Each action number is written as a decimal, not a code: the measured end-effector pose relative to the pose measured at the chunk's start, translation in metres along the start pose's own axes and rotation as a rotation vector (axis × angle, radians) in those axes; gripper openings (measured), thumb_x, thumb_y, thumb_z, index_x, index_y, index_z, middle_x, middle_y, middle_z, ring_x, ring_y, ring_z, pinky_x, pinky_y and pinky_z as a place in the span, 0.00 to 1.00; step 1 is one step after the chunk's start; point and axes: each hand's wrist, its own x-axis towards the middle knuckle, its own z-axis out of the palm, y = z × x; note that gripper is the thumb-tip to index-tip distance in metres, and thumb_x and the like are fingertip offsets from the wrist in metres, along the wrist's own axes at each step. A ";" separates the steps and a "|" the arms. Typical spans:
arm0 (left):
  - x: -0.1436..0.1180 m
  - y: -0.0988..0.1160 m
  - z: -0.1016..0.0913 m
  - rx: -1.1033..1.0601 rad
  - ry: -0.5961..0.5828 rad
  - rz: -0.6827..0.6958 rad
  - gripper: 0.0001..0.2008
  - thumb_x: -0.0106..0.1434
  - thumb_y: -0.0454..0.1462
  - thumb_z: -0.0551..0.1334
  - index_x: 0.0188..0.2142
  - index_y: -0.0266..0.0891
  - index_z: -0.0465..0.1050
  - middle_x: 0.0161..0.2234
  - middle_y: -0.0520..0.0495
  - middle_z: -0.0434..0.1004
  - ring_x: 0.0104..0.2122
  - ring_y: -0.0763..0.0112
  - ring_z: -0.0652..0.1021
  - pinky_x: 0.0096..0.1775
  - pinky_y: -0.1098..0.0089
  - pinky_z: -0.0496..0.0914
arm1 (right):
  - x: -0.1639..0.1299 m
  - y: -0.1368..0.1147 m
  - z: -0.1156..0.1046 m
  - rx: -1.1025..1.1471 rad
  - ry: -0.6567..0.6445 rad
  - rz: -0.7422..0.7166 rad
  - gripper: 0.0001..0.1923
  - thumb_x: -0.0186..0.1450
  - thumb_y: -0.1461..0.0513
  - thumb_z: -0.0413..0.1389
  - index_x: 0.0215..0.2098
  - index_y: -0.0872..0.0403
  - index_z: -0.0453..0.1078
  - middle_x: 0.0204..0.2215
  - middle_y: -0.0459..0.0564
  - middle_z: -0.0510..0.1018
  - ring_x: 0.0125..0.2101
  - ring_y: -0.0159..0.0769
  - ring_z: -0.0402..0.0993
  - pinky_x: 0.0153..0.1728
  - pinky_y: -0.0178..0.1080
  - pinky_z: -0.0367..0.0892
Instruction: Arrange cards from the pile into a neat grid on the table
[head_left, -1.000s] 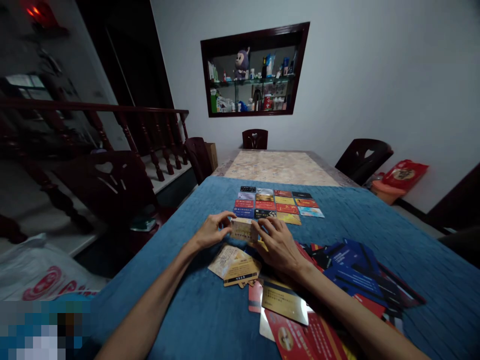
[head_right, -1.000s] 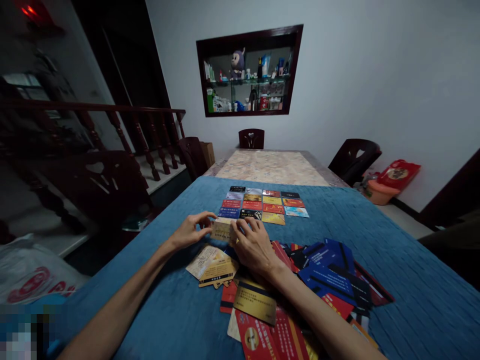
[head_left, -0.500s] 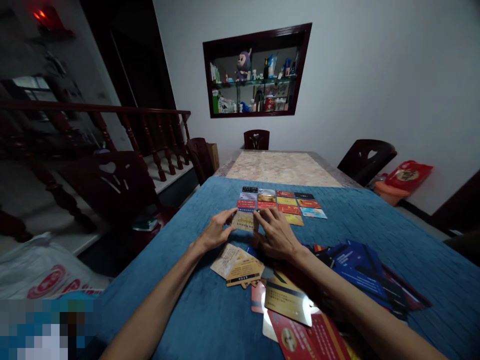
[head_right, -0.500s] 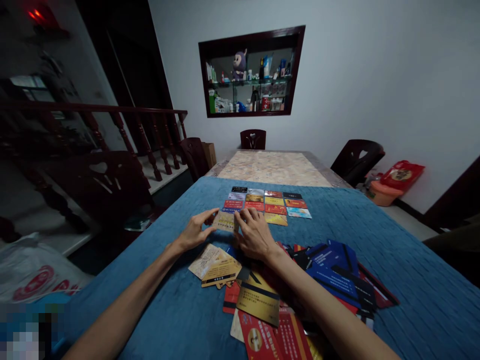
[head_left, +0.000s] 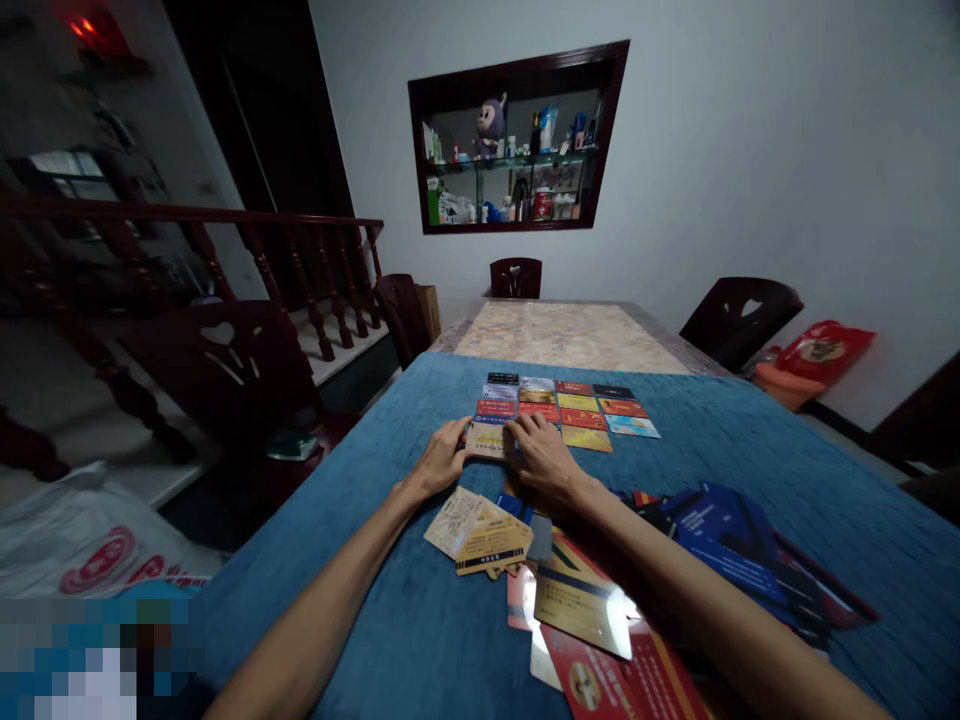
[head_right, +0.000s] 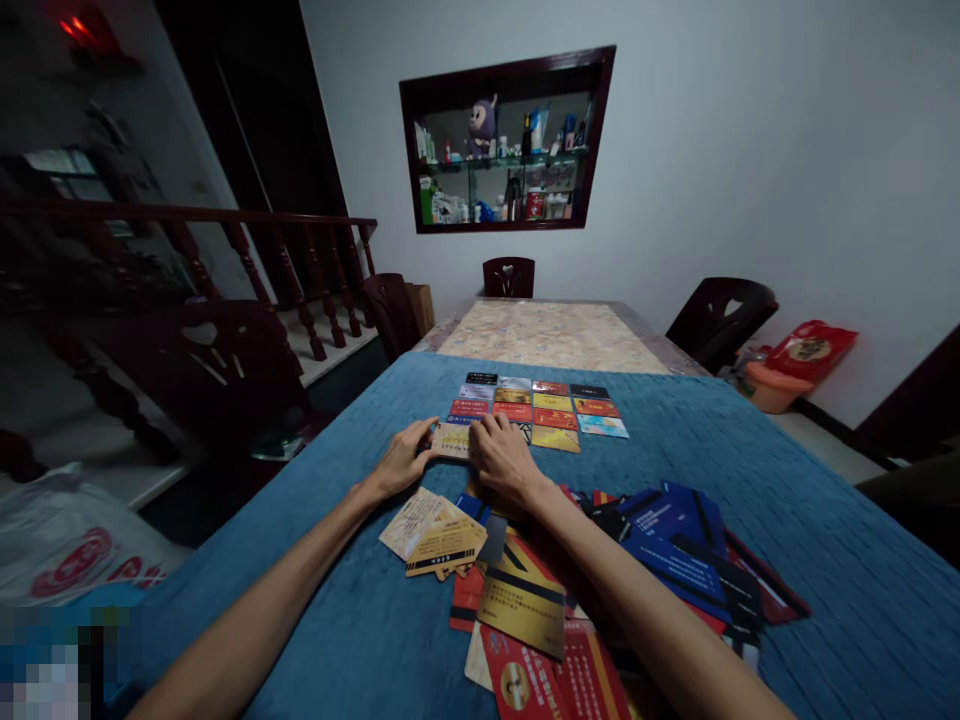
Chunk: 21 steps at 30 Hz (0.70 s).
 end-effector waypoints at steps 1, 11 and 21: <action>0.000 0.000 0.001 0.002 -0.005 -0.005 0.26 0.58 0.25 0.59 0.57 0.31 0.64 0.41 0.42 0.73 0.40 0.64 0.73 0.47 0.62 0.69 | 0.000 0.000 0.001 0.003 -0.006 0.005 0.19 0.63 0.61 0.54 0.52 0.58 0.66 0.47 0.60 0.71 0.46 0.49 0.61 0.43 0.44 0.62; -0.002 -0.004 0.006 0.086 -0.118 -0.081 0.19 0.60 0.28 0.59 0.52 0.35 0.68 0.39 0.44 0.72 0.40 0.64 0.73 0.47 0.63 0.69 | 0.004 -0.005 0.004 0.029 -0.170 0.090 0.16 0.63 0.62 0.55 0.50 0.56 0.68 0.45 0.59 0.71 0.47 0.48 0.62 0.41 0.43 0.64; -0.002 -0.003 0.007 0.243 -0.241 -0.055 0.17 0.64 0.30 0.55 0.52 0.38 0.67 0.43 0.41 0.70 0.45 0.60 0.71 0.49 0.61 0.66 | 0.007 -0.003 0.008 0.084 -0.243 0.113 0.14 0.62 0.62 0.56 0.46 0.56 0.70 0.44 0.58 0.73 0.45 0.47 0.65 0.40 0.42 0.63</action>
